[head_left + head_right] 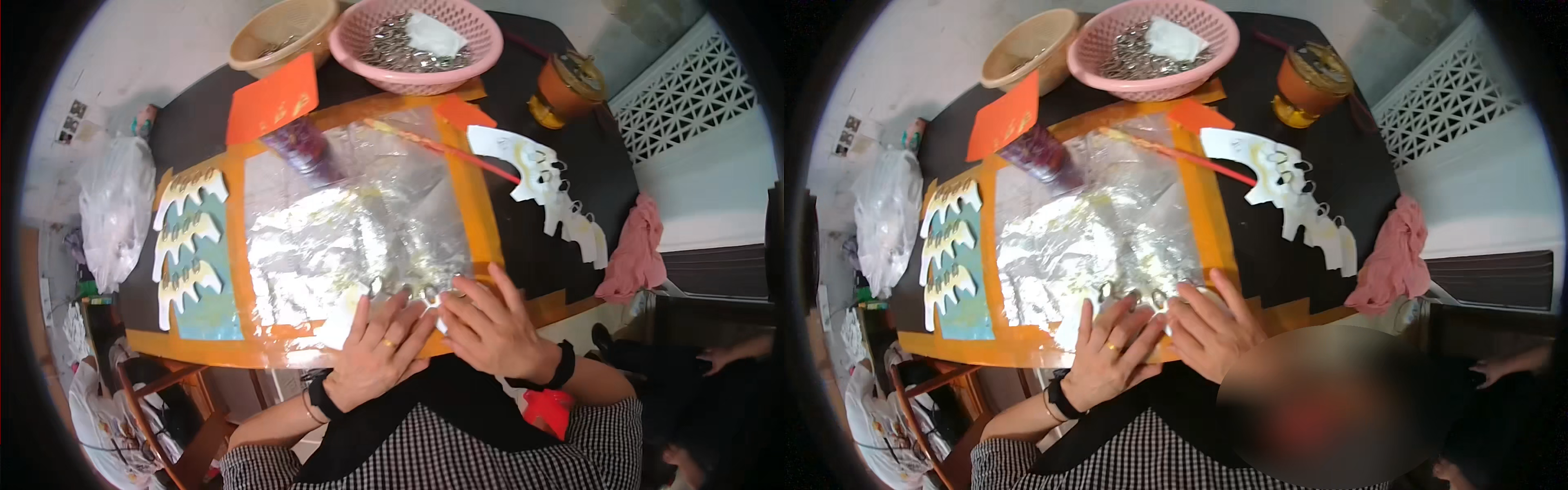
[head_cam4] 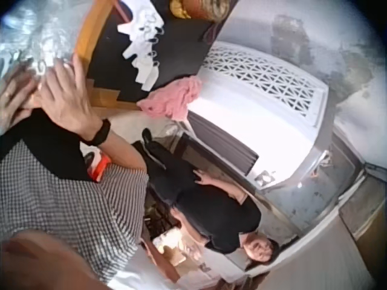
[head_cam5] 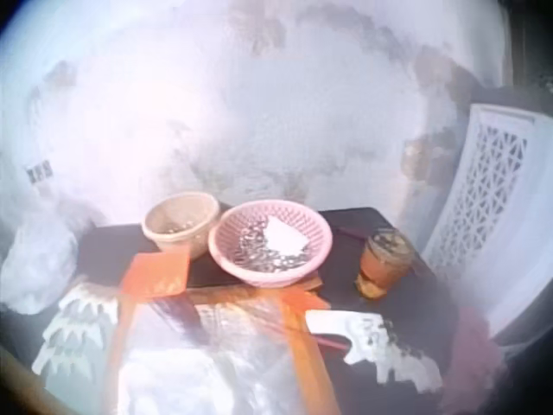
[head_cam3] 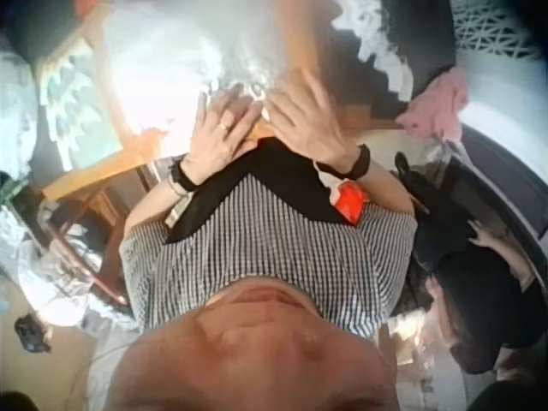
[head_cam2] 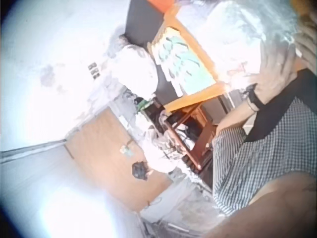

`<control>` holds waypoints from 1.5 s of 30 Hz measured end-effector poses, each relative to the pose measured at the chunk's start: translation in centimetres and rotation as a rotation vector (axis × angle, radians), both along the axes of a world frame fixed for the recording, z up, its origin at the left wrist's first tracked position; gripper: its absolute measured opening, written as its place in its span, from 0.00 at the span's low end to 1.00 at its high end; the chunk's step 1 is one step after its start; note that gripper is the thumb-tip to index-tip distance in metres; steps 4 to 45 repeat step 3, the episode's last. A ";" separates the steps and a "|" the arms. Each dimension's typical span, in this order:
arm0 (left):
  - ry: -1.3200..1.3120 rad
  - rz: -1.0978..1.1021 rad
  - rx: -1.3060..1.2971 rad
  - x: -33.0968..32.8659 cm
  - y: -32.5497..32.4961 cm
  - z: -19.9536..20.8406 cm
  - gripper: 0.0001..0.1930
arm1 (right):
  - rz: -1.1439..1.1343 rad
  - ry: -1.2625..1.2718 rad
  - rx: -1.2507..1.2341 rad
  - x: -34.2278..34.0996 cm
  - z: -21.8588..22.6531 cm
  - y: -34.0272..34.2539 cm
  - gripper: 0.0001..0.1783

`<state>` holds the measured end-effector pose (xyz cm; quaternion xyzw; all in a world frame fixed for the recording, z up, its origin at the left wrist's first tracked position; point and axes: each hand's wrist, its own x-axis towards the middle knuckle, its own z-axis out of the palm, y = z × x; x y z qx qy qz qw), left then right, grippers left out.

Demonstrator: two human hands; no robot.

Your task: Manually assemble and glue specific shoe upper components together.

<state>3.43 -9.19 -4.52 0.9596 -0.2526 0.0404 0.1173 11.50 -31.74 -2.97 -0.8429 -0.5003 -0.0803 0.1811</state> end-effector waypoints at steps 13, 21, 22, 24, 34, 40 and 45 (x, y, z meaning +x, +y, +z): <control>-0.035 0.004 0.011 1.5 0.5 0.7 0.32 | 0.004 -0.112 -0.013 1.6 0.5 0.4 0.15; -0.035 0.004 0.011 1.5 0.5 0.7 0.32 | 0.004 -0.112 -0.013 1.6 0.5 0.4 0.15; -0.035 0.004 0.011 1.5 0.5 0.7 0.32 | 0.004 -0.112 -0.013 1.6 0.5 0.4 0.15; -0.035 0.004 0.011 1.5 0.5 0.7 0.32 | 0.004 -0.112 -0.013 1.6 0.5 0.4 0.15; -0.035 0.004 0.011 1.5 0.5 0.7 0.32 | 0.004 -0.112 -0.013 1.6 0.5 0.4 0.15; -0.035 0.004 0.011 1.5 0.5 0.7 0.32 | 0.004 -0.112 -0.013 1.6 0.5 0.4 0.15; -0.035 0.004 0.011 1.5 0.5 0.7 0.32 | 0.004 -0.112 -0.013 1.6 0.5 0.4 0.15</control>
